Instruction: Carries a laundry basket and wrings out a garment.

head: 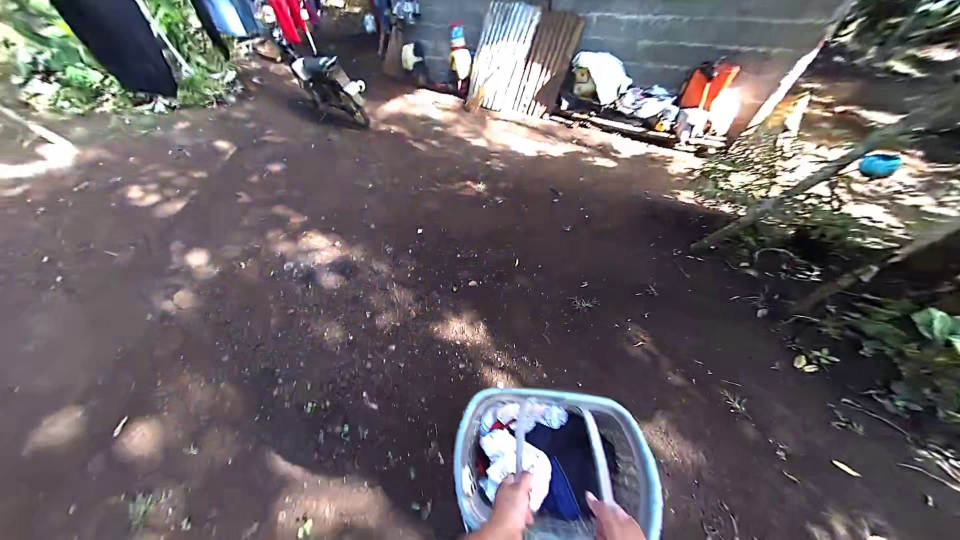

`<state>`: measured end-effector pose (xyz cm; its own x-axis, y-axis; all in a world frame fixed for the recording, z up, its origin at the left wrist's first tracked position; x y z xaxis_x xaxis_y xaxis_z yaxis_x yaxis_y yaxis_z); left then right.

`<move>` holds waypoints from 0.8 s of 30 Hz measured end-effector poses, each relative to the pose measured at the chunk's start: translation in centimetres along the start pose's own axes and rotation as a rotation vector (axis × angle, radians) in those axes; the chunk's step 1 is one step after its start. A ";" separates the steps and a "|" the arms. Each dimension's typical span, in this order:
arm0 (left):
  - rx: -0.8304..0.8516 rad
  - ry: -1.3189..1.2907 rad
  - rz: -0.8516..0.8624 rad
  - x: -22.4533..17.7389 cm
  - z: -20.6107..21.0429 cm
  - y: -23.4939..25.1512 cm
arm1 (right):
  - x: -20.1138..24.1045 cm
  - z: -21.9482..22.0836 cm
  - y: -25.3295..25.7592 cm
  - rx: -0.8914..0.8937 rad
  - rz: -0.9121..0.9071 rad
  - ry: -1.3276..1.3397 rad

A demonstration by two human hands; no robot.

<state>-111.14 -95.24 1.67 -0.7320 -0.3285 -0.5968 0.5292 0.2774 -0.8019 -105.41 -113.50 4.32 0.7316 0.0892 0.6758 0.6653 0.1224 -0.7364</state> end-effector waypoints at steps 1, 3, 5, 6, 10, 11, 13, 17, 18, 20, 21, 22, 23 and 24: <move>-0.066 -0.029 0.020 0.2 -0.1 1.2 | 0.0 -0.1 3.1 0.044 -0.004 -0.057; -0.182 -0.073 0.026 0.6 -0.2 2.5 | 1.1 0.7 7.1 0.118 0.040 -0.181; -0.285 -0.144 0.001 1.0 0.5 3.6 | 2.4 1.6 10.6 0.216 0.099 -0.318; -0.337 -0.189 -0.004 0.7 0.5 4.5 | 3.3 2.7 12.6 0.272 0.115 -0.376; -0.485 -0.400 -0.053 2.7 1.2 8.4 | 2.7 6.3 18.7 0.393 0.170 -0.529; -0.516 -0.456 -0.069 4.0 1.2 9.4 | 1.8 7.0 19.9 0.417 0.189 -0.558; -0.571 -0.530 -0.111 7.4 0.7 10.5 | -0.4 8.0 21.5 0.456 0.239 -0.620; -0.666 -0.488 -0.189 12.3 -2.0 10.1 | -0.5 8.2 23.3 0.499 0.277 -0.661; -0.682 -0.391 -0.240 13.9 -3.0 10.1 | 0.4 7.5 24.7 0.467 0.232 -0.689; -0.740 -0.168 -0.353 17.4 -5.9 10.2 | 2.8 6.2 28.0 0.324 0.036 -0.910; -0.778 -0.077 -0.399 19.0 -7.4 10.1 | 4.3 5.7 29.4 0.246 -0.077 -1.072; -0.800 -0.029 -0.442 20.2 -8.6 9.7 | 5.8 5.8 30.1 0.197 -0.175 -1.203; -0.807 -0.007 -0.476 21.0 -9.7 9.5 | 6.7 6.8 30.3 0.179 -0.275 -1.268; -0.815 0.017 -0.503 21.8 -10.4 9.1 | 6.7 8.3 30.0 0.206 -0.368 -1.310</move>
Point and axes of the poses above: each hand's wrist, its own y-axis towards the middle knuckle, its own z-axis out of the palm, x = y × z, the point moved 5 cm from there along y, towards the middle knuckle, and after that the axes turned 13 degrees about y, right-handed, at the moved point
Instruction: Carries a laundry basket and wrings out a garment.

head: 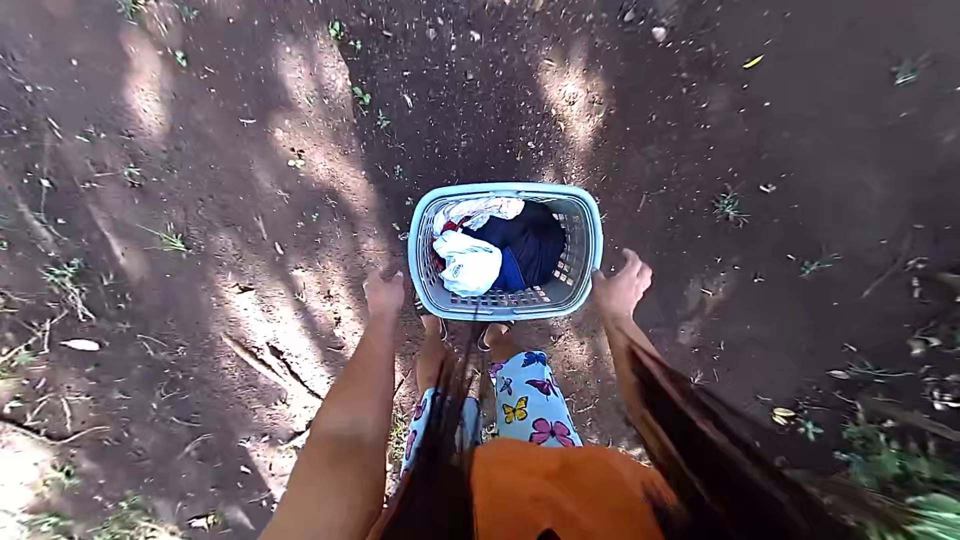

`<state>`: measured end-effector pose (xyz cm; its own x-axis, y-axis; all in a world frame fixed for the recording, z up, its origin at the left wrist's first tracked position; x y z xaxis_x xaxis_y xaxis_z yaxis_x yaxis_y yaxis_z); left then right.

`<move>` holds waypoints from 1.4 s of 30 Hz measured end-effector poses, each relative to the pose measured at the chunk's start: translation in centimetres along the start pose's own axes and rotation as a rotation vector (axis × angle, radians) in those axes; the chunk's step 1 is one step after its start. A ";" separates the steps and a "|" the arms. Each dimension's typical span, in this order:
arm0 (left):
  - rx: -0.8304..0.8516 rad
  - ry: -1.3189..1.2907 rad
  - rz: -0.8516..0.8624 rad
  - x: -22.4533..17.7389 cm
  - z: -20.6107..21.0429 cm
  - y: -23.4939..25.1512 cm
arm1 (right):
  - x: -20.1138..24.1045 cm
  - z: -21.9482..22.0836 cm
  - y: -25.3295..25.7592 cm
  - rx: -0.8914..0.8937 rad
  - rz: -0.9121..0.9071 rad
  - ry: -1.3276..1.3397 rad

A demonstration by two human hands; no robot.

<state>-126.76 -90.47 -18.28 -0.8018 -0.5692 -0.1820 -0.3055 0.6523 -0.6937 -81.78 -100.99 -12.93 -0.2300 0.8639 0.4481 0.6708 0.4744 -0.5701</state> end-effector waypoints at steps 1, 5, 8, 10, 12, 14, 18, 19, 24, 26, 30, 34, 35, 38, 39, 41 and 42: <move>-0.006 0.034 -0.005 0.8 -0.5 0.3 | 1.7 1.4 -0.2 0.038 -0.098 -0.039; 0.007 0.118 0.016 3.1 -0.6 -1.4 | 6.2 15.2 -1.4 0.541 -0.432 -0.253; 0.211 0.161 0.108 3.4 0.5 -5.2 | 6.5 25.2 -3.8 0.774 -0.622 -0.421; 0.369 0.211 0.214 2.9 1.4 -8.2 | 5.8 27.9 -5.2 0.807 -0.549 -0.542; 0.516 0.266 0.297 3.3 2.0 -10.7 | 4.3 28.2 -5.8 0.793 -0.400 -0.648; 0.593 0.274 0.350 4.9 2.6 -12.3 | 2.7 26.9 -6.2 0.819 -0.280 -0.643; 0.602 0.143 0.356 5.0 1.9 -14.1 | 5.5 18.5 -9.3 0.785 -0.189 -0.187; 0.575 0.136 0.370 4.6 1.4 -14.7 | 7.0 16.0 -11.3 0.768 -0.172 -0.051; 0.229 0.047 0.654 -0.1 -4.4 -19.3 | 14.7 5.2 -24.7 0.790 -0.351 0.349; 0.123 -0.165 0.884 -2.5 -7.7 -21.5 | 17.1 0.8 -29.3 0.808 -0.574 0.282; 0.175 -0.253 1.264 -7.7 -15.3 -28.0 | 20.9 -8.5 -35.4 0.684 -0.962 0.268; 0.077 -0.083 1.140 -10.4 -19.7 -36.7 | 19.6 -15.9 -37.8 0.327 -1.084 0.593; 0.042 -0.138 1.102 -10.4 -20.1 -38.5 | 17.7 -16.6 -37.9 0.252 -1.053 0.667; 0.020 -0.531 1.059 -10.1 -21.2 -44.5 | 9.3 -15.1 -39.6 0.200 -0.902 0.695; 0.037 -0.677 1.067 -10.1 -21.2 -46.8 | 6.1 -13.6 -40.5 0.246 -0.857 0.685; 0.112 -0.901 1.068 -9.4 -20.7 -51.6 | 1.7 -10.4 -42.0 0.272 -0.838 0.674; 0.156 -0.997 1.065 -9.0 -20.4 -54.0 | 0.5 -9.3 -42.5 0.250 -0.850 0.679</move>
Point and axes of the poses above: each hand's wrist, its own y-axis towards the middle knuckle, its own z-axis out of the palm, x = y × z, the point moved 5 cm from there along y, towards the middle knuckle, and after that the axes turned 13 degrees about y, right-handed, at the moved point
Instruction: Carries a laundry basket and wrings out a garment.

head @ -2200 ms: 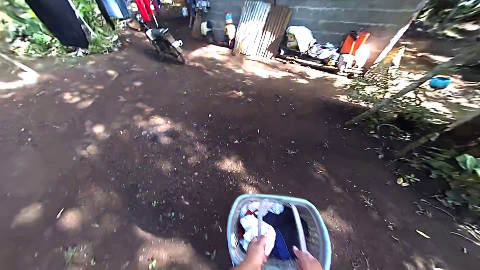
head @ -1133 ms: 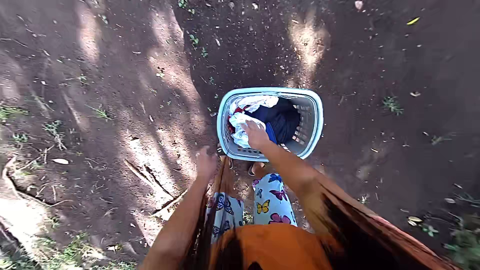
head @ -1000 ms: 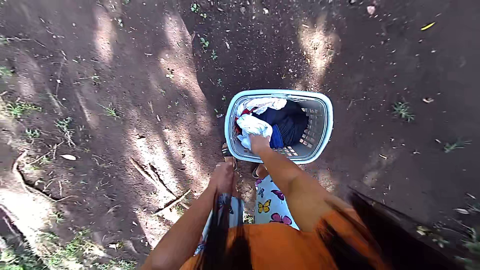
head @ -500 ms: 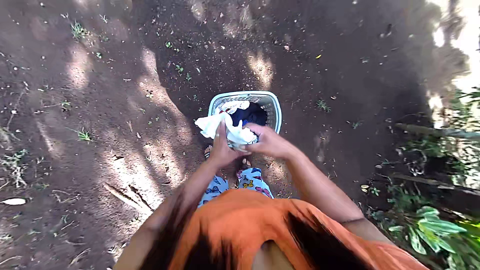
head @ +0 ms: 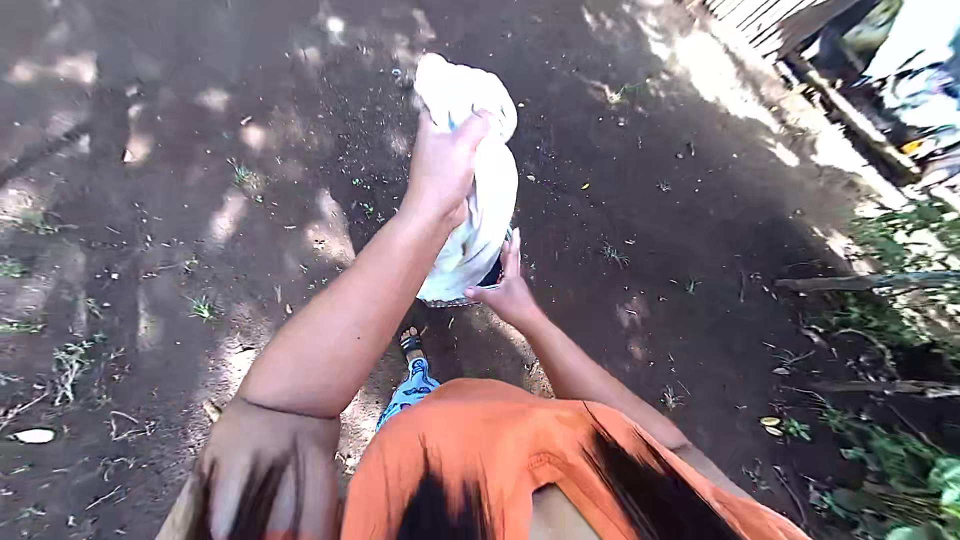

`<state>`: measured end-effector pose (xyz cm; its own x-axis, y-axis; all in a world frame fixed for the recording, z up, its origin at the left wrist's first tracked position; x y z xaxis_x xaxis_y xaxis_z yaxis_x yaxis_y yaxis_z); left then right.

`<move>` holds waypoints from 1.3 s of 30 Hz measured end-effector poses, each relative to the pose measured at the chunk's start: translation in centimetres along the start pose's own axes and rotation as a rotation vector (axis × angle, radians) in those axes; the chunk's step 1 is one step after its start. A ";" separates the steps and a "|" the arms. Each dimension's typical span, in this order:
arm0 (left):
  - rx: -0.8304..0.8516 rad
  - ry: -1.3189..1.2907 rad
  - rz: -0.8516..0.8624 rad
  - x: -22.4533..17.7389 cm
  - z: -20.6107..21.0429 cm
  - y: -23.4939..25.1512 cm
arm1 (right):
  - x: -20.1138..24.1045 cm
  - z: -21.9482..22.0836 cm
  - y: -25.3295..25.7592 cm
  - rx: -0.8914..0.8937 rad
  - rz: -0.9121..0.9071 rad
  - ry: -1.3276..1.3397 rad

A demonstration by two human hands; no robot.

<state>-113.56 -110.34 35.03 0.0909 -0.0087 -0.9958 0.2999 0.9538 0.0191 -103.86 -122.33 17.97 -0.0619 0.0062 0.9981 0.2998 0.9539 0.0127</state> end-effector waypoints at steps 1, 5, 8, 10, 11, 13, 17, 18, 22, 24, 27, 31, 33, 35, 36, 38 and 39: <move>-0.010 -0.079 -0.009 -1.2 1.0 -1.9 | -0.4 0.3 -0.9 -0.018 -0.036 -0.009; -0.071 -0.221 0.045 -3.8 0.4 -8.7 | 0.5 -0.9 -0.7 -0.109 -0.189 0.085; -0.151 -0.185 0.039 -1.6 -5.9 -12.4 | 3.3 -3.3 -0.3 -0.154 -0.098 0.213; -0.199 -0.062 -0.158 3.0 -10.7 -14.9 | 6.1 -3.9 -0.3 -0.178 -0.067 0.252; -0.179 0.006 -0.307 6.4 -12.4 -16.2 | 7.4 -3.5 -0.3 -0.178 -0.055 0.236; -0.059 0.121 -0.623 13.9 -14.1 -18.9 | 9.3 -1.0 -0.5 -0.132 -0.070 0.167; 0.188 0.088 -0.967 22.8 -13.7 -24.9 | 10.0 8.0 -3.5 0.064 -0.112 -0.118; 0.224 0.056 -0.998 23.4 -13.3 -25.9 | 10.0 10.1 -4.8 0.087 -0.092 -0.172; 0.305 -0.111 -0.993 23.2 -14.0 -27.3 | 9.2 15.6 -8.2 0.084 -0.045 0.043; 0.192 -0.269 -0.913 21.4 -16.1 -26.0 | 9.5 17.2 -10.5 0.005 -0.057 0.317; -0.259 -0.544 -0.617 17.3 -20.6 -22.4 | 8.4 18.2 -14.4 -0.090 0.008 0.639; -0.523 -0.753 -0.170 12.8 -25.0 -20.3 | 3.9 17.1 -18.6 -0.134 0.258 0.798; -0.485 -0.717 -0.141 10.7 -25.3 -20.5 | 1.9 15.6 -19.3 0.071 0.349 0.616; -0.445 -0.547 -0.151 8.7 -25.1 -21.1 | 1.4 14.1 -18.9 0.327 0.363 0.254; -0.426 -0.415 -0.151 7.8 -24.8 -21.5 | 2.1 13.7 -18.3 0.363 0.333 0.151; -0.330 -0.158 -0.092 6.3 -23.8 -22.7 | 5.1 14.7 -16.6 0.292 0.147 0.143; -0.257 -0.055 -0.043 6.0 -23.1 -23.3 | 7.0 15.8 -15.6 0.251 0.041 0.201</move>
Point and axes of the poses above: each hand's wrist, its own y-axis towards the middle knuckle, its own z-axis out of the palm, x = y × z, the point moved 5 cm from there along y, towards the middle knuckle, and after that the axes turned 13 degrees about y, right-handed, at the moved point
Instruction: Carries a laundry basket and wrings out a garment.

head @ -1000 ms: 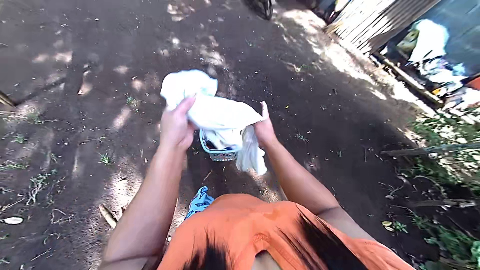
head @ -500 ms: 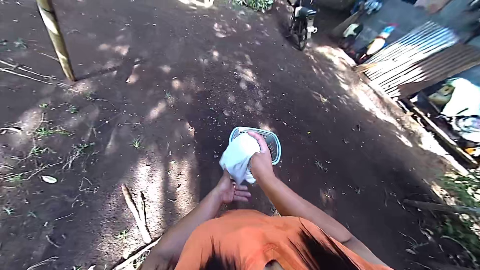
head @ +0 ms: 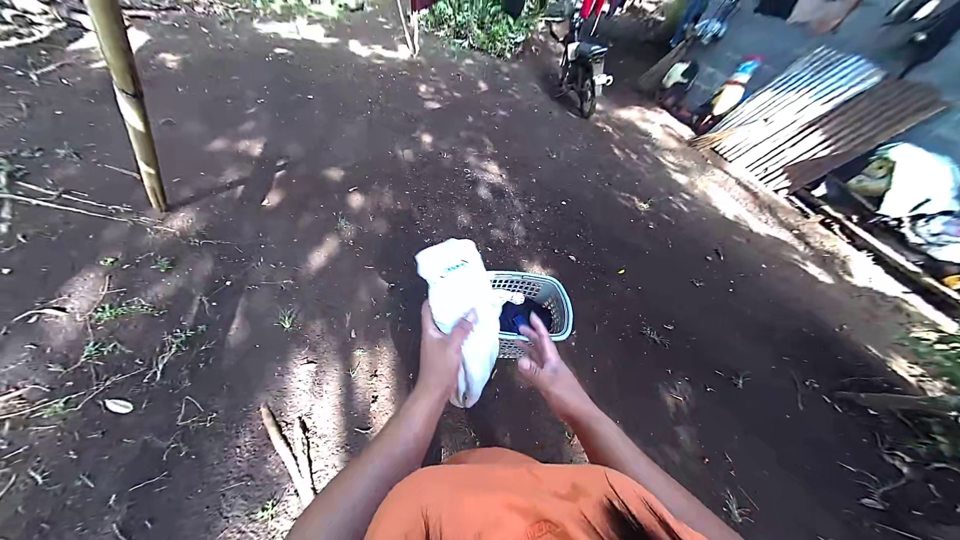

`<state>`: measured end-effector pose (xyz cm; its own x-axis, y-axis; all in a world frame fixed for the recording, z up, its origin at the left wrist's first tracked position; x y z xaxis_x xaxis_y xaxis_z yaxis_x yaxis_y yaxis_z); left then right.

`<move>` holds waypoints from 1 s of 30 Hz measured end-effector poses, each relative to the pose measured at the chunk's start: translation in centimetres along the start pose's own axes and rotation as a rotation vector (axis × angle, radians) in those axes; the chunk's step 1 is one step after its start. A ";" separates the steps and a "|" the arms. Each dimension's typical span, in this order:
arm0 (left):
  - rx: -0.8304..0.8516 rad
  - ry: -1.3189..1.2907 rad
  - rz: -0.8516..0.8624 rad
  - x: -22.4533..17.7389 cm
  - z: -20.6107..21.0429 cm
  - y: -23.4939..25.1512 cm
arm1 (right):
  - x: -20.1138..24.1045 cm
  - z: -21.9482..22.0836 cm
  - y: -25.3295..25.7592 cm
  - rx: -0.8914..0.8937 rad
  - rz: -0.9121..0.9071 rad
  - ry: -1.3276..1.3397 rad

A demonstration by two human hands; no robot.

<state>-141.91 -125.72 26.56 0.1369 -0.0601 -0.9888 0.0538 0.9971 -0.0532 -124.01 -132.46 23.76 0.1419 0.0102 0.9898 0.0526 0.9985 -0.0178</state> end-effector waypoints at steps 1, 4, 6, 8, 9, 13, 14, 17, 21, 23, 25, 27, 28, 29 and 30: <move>0.072 0.094 0.059 -0.2 0.6 -0.8 | 1.5 1.3 1.3 -0.013 -0.104 0.081; 0.240 0.249 0.179 -0.8 1.9 -2.4 | 4.7 4.7 3.8 -0.120 -0.219 0.398; 0.234 0.149 0.189 -1.5 1.5 -2.7 | 5.5 5.8 4.1 -0.192 -0.171 0.381; 0.094 0.043 0.248 -3.2 0.7 -2.3 | 6.6 7.2 3.6 -0.154 -0.169 0.174; 0.002 0.014 0.259 -3.9 0.2 -2.2 | 7.2 8.0 3.1 -0.100 -0.206 0.058; -0.015 -0.094 0.288 -6.8 -0.5 -2.6 | 9.9 9.3 3.9 0.200 -0.619 -0.065; 0.071 -0.080 0.324 -7.8 -0.3 -2.3 | 10.5 9.6 4.8 0.283 -0.667 0.014; 0.176 0.285 0.525 -10.8 -0.3 -0.5 | 10.9 10.6 6.0 0.485 -0.524 0.376; -0.383 1.043 0.822 -13.9 -1.2 2.0 | 10.3 11.4 7.5 0.477 -0.228 0.706; -0.650 1.041 0.849 -13.0 -2.5 2.9 | 9.9 11.5 9.7 0.408 -0.211 0.579; -0.540 0.799 0.544 -10.8 -4.5 2.6 | 11.1 11.5 11.6 0.345 -0.271 0.441; -0.369 0.488 0.168 -7.0 -5.9 2.0 | 14.4 11.7 12.1 0.410 -0.439 0.311; -0.252 0.374 -0.027 -5.0 -5.9 1.5 | 16.2 12.3 11.7 0.498 -0.577 0.218; -0.095 0.271 -0.198 -3.2 -5.5 1.0 | 17.7 13.1 10.8 0.603 -0.736 0.106; 0.101 0.145 -0.301 -1.8 -4.6 0.6 | 18.8 14.3 9.4 0.708 -0.889 -0.015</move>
<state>-146.72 -124.84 27.70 -0.0419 -0.3363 -0.9408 0.1691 0.9257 -0.3384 -134.96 -122.12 44.26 0.3212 -0.7215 0.6134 -0.4420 0.4586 0.7709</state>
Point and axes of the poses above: each hand's wrist, its own y-axis towards the middle knuckle, its own z-axis out of the palm, x = y × z, the point moved 5 cm from there along y, towards the middle knuckle, and after that the axes turned 13 degrees about y, right-handed, at the moved point
